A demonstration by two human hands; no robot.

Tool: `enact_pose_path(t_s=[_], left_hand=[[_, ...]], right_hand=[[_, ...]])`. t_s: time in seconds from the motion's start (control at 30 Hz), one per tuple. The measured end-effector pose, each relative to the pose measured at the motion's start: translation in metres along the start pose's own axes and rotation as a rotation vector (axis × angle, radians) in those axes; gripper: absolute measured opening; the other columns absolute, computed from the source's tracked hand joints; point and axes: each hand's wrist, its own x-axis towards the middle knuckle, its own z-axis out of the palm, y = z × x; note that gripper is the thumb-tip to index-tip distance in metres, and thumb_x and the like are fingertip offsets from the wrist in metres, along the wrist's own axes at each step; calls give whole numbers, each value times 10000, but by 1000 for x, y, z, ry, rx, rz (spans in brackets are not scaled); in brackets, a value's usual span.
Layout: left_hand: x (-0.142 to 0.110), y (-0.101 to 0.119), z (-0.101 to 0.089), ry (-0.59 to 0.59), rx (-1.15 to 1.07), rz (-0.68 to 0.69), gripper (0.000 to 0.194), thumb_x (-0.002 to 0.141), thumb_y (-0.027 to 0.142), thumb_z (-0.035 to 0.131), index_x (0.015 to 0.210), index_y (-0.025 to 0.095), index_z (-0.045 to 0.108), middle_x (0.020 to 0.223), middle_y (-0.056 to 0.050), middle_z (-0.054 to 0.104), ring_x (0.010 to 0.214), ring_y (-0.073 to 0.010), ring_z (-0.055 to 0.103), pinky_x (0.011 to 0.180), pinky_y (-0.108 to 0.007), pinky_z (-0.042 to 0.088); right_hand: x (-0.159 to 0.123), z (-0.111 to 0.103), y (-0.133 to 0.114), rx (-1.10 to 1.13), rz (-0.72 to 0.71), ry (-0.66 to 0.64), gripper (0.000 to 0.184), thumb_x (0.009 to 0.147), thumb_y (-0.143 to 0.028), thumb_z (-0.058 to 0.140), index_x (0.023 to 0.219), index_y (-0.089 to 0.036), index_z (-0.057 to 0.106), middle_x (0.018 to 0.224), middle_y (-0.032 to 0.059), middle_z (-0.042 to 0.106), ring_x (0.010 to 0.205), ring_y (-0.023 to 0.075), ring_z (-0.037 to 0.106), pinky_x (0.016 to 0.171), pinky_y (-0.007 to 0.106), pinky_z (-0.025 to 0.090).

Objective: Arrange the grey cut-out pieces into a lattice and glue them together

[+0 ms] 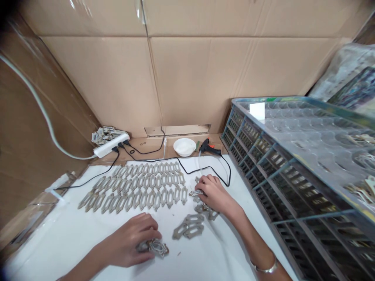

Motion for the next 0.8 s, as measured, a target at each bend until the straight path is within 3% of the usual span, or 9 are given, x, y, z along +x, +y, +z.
enact_pose_path(t_s=[0.2, 0.37, 0.57, 0.8], left_hand=[[3, 3, 2, 22, 3, 13, 176, 861, 236, 604, 1035, 207, 609, 903, -79, 634, 785, -206, 573, 709, -338, 463], [2, 3, 5, 48, 13, 10, 148, 893, 253, 576, 1025, 196, 613, 872, -74, 632, 782, -198, 572, 711, -328, 462], [0, 0, 8, 99, 17, -1, 146, 890, 231, 585, 1026, 188, 616, 863, -64, 640, 776, -191, 570, 698, -314, 449], [2, 1, 5, 178, 27, -6, 145, 894, 226, 597, 1031, 182, 610, 850, -60, 642, 756, -189, 569, 668, -301, 440]], right_hand=[[4, 1, 0, 22, 14, 47, 295, 986, -253, 425, 857, -182, 681, 950, 86, 619, 937, 219, 524, 860, 366, 409], [9, 4, 1, 130, 73, 119, 253, 969, -248, 444, 929, -176, 683, 896, 81, 665, 905, 215, 575, 841, 336, 433], [13, 17, 0, 288, 195, 217, 274, 932, -210, 433, 1108, -209, 643, 1047, 60, 681, 921, 194, 627, 823, 298, 451], [21, 30, -7, 218, 264, 302, 276, 906, -173, 436, 975, -209, 701, 922, 56, 677, 921, 214, 600, 814, 309, 444]])
